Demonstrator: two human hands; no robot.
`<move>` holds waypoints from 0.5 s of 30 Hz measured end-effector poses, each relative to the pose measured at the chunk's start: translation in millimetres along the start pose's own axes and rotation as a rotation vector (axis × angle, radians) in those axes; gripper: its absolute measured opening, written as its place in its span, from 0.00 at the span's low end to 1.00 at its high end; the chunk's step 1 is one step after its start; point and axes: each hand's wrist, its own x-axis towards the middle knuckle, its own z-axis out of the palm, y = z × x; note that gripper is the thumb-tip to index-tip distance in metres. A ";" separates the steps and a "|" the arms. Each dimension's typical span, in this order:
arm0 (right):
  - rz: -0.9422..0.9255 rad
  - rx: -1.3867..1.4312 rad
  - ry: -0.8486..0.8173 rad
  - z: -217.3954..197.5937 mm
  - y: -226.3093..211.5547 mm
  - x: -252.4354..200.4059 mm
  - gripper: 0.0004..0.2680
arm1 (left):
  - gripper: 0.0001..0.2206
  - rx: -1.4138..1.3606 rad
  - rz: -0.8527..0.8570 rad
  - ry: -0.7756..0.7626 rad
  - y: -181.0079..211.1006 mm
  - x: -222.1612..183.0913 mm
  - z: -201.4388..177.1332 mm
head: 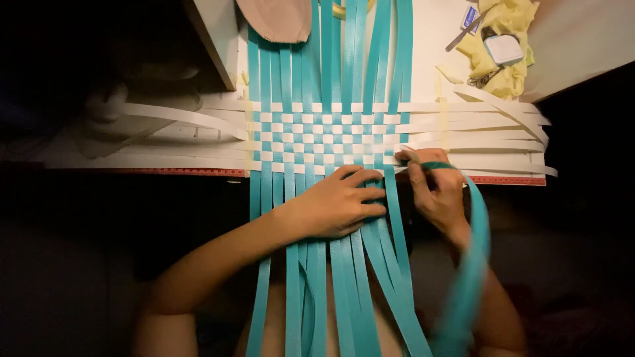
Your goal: Weaving white and teal plastic straps together on a flat surface to create a woven mat pattern.
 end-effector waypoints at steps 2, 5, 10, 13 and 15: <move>0.016 0.015 -0.007 -1.7 -3.8 1.5 0.07 | 0.14 -0.006 -0.001 0.001 1.2 1.1 -8.1; 0.033 0.045 -0.049 -4.0 -7.6 3.5 0.06 | 0.14 -0.019 -0.009 0.024 0.7 1.5 -8.8; -0.020 0.039 -0.139 -7.4 4.3 -2.2 0.05 | 0.12 -0.086 -0.027 0.077 -7.7 -1.4 1.7; -0.045 0.069 -0.148 -9.0 6.8 -2.0 0.07 | 0.12 -0.111 -0.067 0.133 -11.3 -6.8 -7.2; -0.121 0.126 -0.192 -11.5 9.3 -2.8 0.07 | 0.13 -0.127 -0.109 0.116 -9.5 -10.7 -23.5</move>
